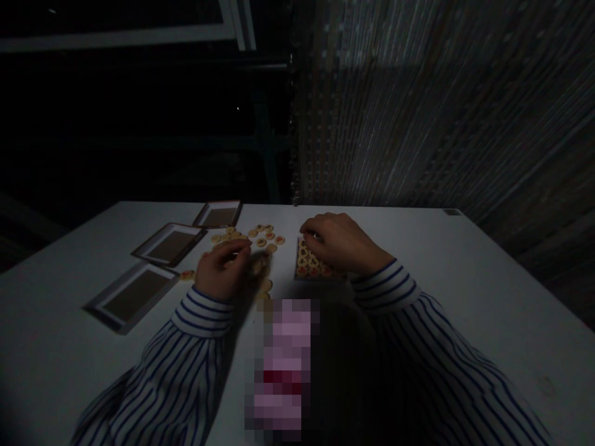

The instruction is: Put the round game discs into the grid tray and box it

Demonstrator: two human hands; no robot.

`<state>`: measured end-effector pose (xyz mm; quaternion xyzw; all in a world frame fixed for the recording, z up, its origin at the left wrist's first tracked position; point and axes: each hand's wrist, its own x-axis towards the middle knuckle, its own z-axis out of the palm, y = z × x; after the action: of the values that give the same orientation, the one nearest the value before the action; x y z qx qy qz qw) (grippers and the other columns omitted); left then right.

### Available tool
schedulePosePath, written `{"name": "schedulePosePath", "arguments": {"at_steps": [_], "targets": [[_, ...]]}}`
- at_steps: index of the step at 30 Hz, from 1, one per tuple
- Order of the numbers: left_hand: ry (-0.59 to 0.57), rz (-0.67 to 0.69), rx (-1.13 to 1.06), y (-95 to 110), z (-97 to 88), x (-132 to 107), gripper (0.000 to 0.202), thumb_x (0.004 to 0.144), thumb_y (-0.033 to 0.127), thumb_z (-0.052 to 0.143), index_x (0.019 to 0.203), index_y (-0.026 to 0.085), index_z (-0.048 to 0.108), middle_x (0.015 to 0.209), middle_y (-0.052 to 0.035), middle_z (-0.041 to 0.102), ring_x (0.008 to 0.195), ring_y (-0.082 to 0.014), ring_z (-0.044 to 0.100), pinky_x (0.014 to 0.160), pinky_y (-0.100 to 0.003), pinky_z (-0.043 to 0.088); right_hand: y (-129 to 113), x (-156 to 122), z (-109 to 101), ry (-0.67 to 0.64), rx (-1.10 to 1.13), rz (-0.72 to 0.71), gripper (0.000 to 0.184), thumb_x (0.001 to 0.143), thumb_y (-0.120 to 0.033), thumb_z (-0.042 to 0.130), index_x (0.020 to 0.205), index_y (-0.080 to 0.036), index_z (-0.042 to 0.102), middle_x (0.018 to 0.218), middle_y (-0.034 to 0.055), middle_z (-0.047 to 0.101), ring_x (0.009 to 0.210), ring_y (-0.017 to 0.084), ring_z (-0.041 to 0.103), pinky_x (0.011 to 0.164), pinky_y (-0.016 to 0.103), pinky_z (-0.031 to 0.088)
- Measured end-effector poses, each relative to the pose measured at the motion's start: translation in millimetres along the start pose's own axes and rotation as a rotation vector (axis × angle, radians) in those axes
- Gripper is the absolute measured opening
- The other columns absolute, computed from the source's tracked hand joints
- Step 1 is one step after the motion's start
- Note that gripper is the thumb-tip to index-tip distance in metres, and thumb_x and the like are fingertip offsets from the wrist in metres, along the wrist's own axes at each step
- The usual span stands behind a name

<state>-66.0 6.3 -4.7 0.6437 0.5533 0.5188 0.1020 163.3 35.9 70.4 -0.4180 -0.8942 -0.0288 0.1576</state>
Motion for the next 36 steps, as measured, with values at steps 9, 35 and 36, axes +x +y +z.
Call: {"name": "schedulePosePath", "arguments": {"at_steps": [9, 35, 36], "targets": [[0.152, -0.098, -0.138, 2.8, -6.6, 3.2, 0.02, 0.072, 0.03, 0.057, 0.082, 0.016, 0.068, 0.087, -0.0049, 0.068, 0.083, -0.0168, 0.062, 0.077, -0.029, 0.05, -3.3, 0.9, 0.6, 0.149, 0.023, -0.017, 0.026, 0.083, -0.023, 0.044, 0.097, -0.013, 0.064, 0.089, 0.0066, 0.067, 0.08, 0.018, 0.059, 0.074, 0.029, 0.041], [-0.056, -0.193, -0.198, -17.6, -71.1, 21.6, 0.021, 0.067, 0.037, 0.064, 0.07, 0.016, 0.066, 0.085, -0.0053, 0.069, 0.086, -0.0195, 0.063, 0.085, -0.035, 0.047, -18.8, 7.5, 17.6, 0.197, -0.012, -0.016, 0.025, 0.083, -0.024, 0.045, 0.097, -0.014, 0.064, 0.092, 0.007, 0.067, 0.085, 0.021, 0.059, 0.077, 0.033, 0.041], [-0.073, -0.181, -0.189, -19.6, -72.8, 21.2, 0.021, 0.067, 0.037, 0.063, 0.069, 0.016, 0.065, 0.087, -0.0059, 0.069, 0.087, -0.0196, 0.062, 0.086, -0.035, 0.047, -20.3, 8.1, 18.8, 0.194, -0.009, -0.018, 0.025, 0.083, -0.024, 0.045, 0.096, -0.014, 0.064, 0.092, 0.0071, 0.067, 0.085, 0.021, 0.059, 0.077, 0.033, 0.041]]}}
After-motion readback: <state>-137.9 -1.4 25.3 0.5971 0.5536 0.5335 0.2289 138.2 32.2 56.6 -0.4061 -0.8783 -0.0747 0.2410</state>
